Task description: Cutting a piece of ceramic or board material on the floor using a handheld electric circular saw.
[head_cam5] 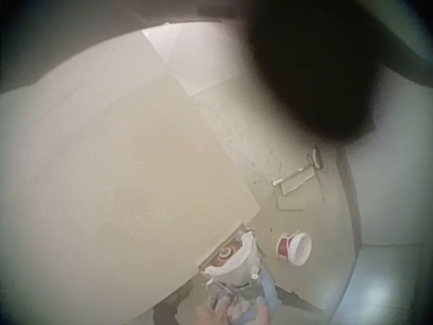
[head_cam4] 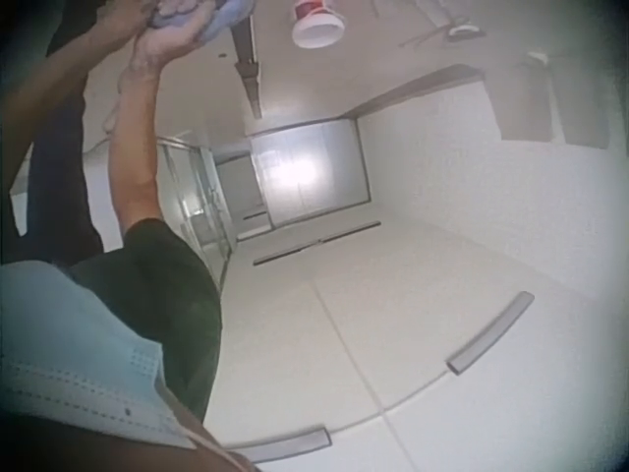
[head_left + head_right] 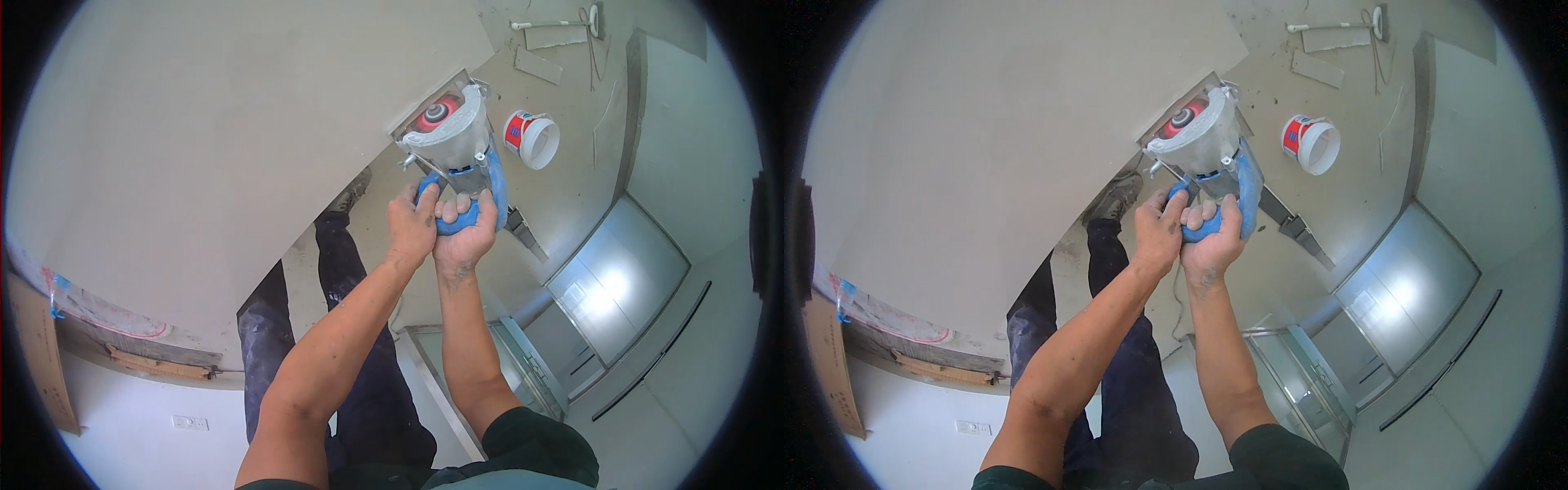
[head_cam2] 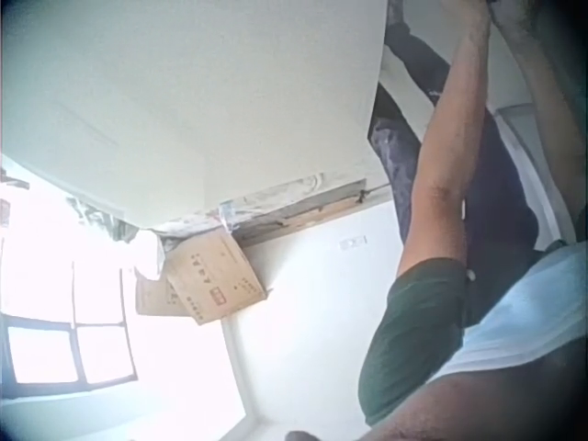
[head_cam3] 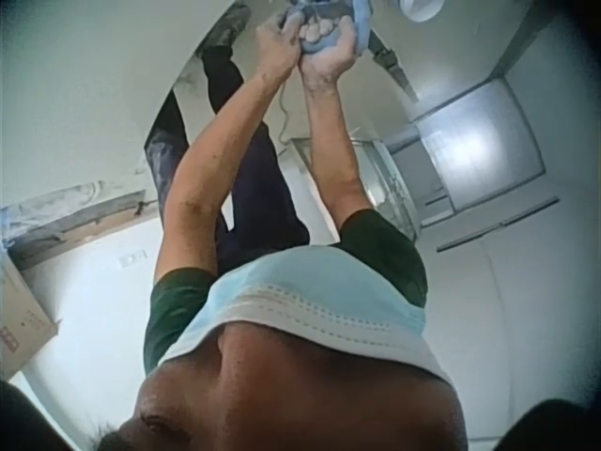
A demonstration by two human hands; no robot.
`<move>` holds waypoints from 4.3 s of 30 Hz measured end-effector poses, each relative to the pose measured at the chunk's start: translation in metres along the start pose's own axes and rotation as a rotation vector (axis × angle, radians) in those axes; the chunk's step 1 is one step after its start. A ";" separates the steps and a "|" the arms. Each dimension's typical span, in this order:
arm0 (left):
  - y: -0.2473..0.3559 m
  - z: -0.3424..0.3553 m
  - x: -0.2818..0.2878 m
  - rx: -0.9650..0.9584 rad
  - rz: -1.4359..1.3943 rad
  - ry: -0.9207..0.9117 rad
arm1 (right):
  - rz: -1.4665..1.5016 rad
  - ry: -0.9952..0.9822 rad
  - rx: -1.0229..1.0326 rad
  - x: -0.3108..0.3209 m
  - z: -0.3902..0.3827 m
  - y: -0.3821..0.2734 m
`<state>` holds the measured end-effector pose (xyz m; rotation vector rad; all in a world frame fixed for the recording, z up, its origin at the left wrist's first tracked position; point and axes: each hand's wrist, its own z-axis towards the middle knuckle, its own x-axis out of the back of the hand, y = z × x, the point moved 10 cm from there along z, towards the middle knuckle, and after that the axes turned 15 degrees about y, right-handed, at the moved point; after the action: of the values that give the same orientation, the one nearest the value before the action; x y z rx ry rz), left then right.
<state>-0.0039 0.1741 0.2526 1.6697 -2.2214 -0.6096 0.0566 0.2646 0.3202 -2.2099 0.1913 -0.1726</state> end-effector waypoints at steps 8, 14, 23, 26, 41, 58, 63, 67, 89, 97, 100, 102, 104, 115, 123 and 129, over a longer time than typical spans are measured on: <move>0.001 -0.001 0.001 0.008 0.009 -0.001 | -0.011 0.053 -0.001 0.001 -0.003 0.000; -0.001 -0.001 0.000 0.021 0.006 -0.002 | -0.008 0.030 0.004 0.002 -0.001 0.000; 0.005 -0.001 0.002 -0.001 0.032 0.003 | 0.013 0.041 -0.003 0.002 -0.002 0.000; 0.007 0.000 0.002 0.004 0.045 -0.002 | 0.027 0.053 -0.023 0.000 -0.004 0.002; 0.000 -0.002 0.001 0.020 0.028 -0.004 | 0.011 0.048 -0.030 0.002 -0.003 0.001; 0.011 -0.003 0.005 -0.020 0.046 0.014 | 0.029 0.030 -0.007 0.000 -0.005 0.000; 0.010 0.002 0.003 -0.007 0.103 -0.017 | 0.028 0.055 0.006 -0.005 -0.005 -0.002; 0.013 0.001 0.004 -0.061 0.072 0.016 | 0.039 0.056 -0.001 -0.003 -0.005 -0.002; 0.008 -0.002 0.001 0.012 0.017 -0.005 | 0.028 0.042 -0.018 0.002 -0.003 0.000; 0.009 -0.002 0.002 0.041 0.059 -0.022 | 0.015 0.055 -0.017 0.000 -0.004 0.000; 0.006 -0.002 0.000 0.047 0.055 -0.029 | 0.018 0.033 -0.028 -0.001 -0.004 0.001; 0.008 -0.002 0.000 0.020 0.059 -0.033 | 0.003 0.031 -0.009 0.000 -0.004 -0.001; 0.007 -0.002 0.000 0.032 0.056 -0.033 | 0.005 0.036 -0.017 0.000 -0.004 0.000; 0.005 -0.002 0.000 0.041 0.025 -0.025 | 0.001 0.038 -0.015 0.002 -0.003 0.002; 0.007 -0.001 0.001 0.030 0.082 -0.028 | 0.026 0.069 -0.018 0.001 -0.003 0.001; 0.005 -0.001 0.001 0.036 0.046 -0.012 | 0.025 0.040 -0.030 0.000 -0.003 0.002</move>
<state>-0.0081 0.1738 0.2564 1.6308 -2.2857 -0.5734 0.0560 0.2611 0.3210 -2.2338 0.2456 -0.2017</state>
